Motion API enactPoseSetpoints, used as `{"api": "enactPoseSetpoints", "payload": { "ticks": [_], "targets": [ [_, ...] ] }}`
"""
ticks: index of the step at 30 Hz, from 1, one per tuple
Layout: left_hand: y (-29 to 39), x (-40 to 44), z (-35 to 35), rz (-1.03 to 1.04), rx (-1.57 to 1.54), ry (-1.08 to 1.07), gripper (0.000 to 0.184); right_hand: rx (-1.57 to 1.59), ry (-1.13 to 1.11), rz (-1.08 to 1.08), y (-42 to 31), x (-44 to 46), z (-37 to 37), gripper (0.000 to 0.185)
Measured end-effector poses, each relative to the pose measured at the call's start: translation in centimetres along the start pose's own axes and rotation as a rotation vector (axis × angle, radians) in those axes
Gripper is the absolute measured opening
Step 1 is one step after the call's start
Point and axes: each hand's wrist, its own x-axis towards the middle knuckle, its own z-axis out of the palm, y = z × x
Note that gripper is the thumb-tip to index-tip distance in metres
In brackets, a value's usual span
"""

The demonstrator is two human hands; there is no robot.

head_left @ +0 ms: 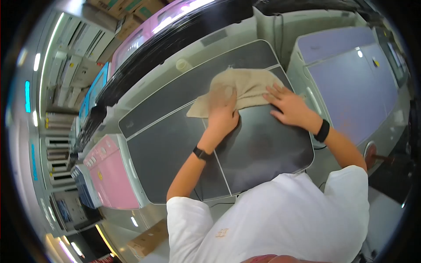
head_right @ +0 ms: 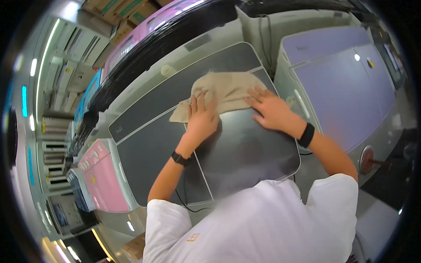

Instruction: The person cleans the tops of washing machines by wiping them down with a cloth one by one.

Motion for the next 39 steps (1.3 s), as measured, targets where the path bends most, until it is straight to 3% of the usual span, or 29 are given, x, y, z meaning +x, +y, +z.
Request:
{"api": "enactPoseSetpoints", "payload": {
  "ticks": [1,6,10,15,18,22,27,32,37,39],
  "targets": [
    [0.8,-0.8,0.0,0.035,-0.002,0.034,0.071,0.009,-0.007,0.018,-1.5,-2.0,-0.3,0.064],
    [5.9,-7.5,-2.4,0.059,-0.003,-0.209,0.068,0.095,-0.044,0.089,-9.2,-11.4,-0.2,0.064],
    [8.4,-13.2,-2.4,0.134,0.042,-0.259,0.071,0.265,-0.049,0.14,-11.4,-15.9,-0.3,0.053],
    [6.8,-8.7,-2.3,0.013,0.011,-0.365,0.062,0.252,-0.035,0.2,-7.3,-14.4,-0.6,0.041],
    [3.7,-4.0,-1.1,-0.067,0.079,-0.32,0.063,0.012,0.149,0.16,-5.4,-12.3,0.7,0.044],
    [3.9,-2.2,-0.6,-0.133,0.09,-0.29,0.067,-0.03,0.091,0.209,-7.7,-11.1,1.3,0.055],
    [5.5,-8.0,-0.2,-0.072,0.072,-0.249,0.073,0.107,0.035,0.105,-10.6,-14.6,1.0,0.058],
    [13.0,-17.3,-0.9,-0.192,0.087,-0.349,0.076,0.152,-0.116,0.058,-6.5,-19.1,-0.7,0.04],
    [11.4,-18.0,-0.7,-0.273,-0.039,-0.313,0.08,0.326,-0.074,0.075,-3.8,-13.7,-1.6,0.033],
    [10.3,-16.3,-1.2,-0.333,-0.043,-0.254,0.082,0.21,-0.029,0.021,-5.7,-12.1,-0.1,0.032]
  ]
}}
